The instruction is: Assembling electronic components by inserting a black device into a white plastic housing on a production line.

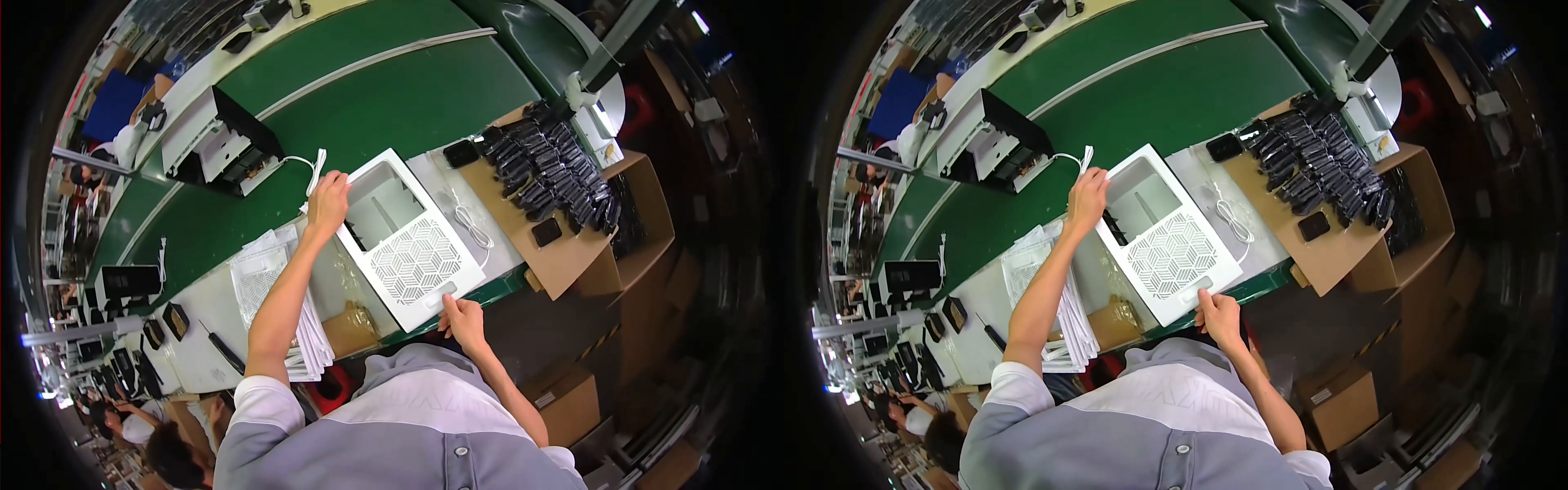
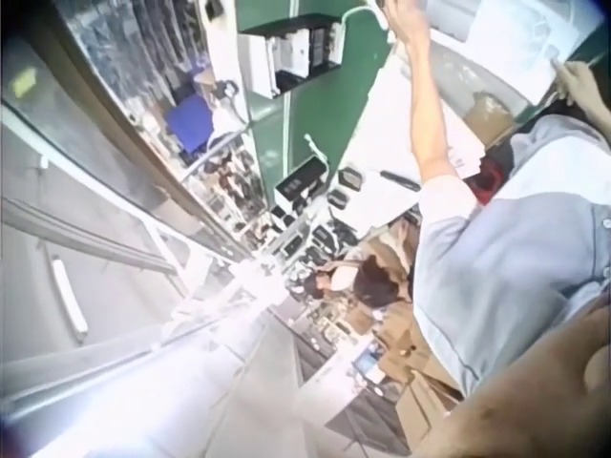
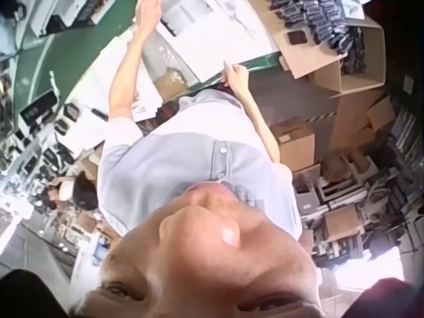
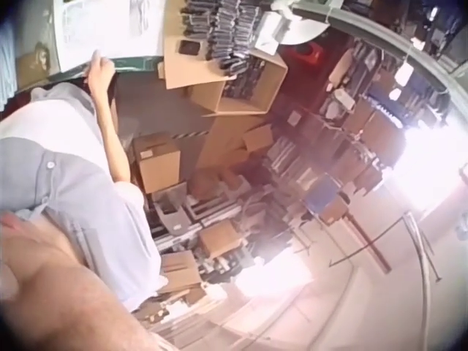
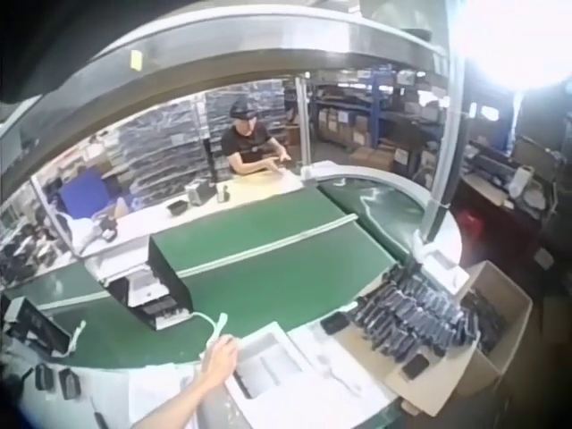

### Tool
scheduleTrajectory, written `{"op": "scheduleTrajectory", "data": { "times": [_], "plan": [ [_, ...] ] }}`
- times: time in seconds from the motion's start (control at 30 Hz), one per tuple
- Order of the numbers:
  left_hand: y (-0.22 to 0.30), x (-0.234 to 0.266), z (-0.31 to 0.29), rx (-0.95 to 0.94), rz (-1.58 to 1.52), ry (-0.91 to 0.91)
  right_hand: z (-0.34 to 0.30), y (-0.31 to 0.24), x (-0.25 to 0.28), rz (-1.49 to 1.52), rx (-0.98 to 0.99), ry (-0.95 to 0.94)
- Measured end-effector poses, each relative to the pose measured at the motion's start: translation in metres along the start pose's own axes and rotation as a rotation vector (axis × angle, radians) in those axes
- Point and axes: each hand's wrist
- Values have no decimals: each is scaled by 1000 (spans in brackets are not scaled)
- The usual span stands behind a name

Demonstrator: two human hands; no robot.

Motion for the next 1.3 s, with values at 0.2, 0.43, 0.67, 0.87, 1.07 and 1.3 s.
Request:
{"op": "scheduleTrajectory", "data": {
  "times": [0.2,0.43,0.67,0.87,1.07,1.3],
  "plan": [
    [-1,5,6,131,-6,-187,0,1,-2,12,-5,-3],
    [-3,-1,23,210,170,-394,-10,-5,0,-550,393,214],
    [2,-20,40,256,242,-458,39,-63,-37,-1206,1046,219],
    [12,-15,38,299,201,-466,63,-45,-24,-1160,949,33],
    [130,7,-46,-82,-140,-311,52,-19,100,-608,929,520],
    [262,-30,-115,-95,194,-703,99,10,268,-1250,383,582]
  ]
}}
Point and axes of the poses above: each hand's wrist, its own z-axis towards the middle knuckle, its own x-axis out of the back of the hand, y = z × x, and after that the axes turned 11 degrees about -y, right-handed
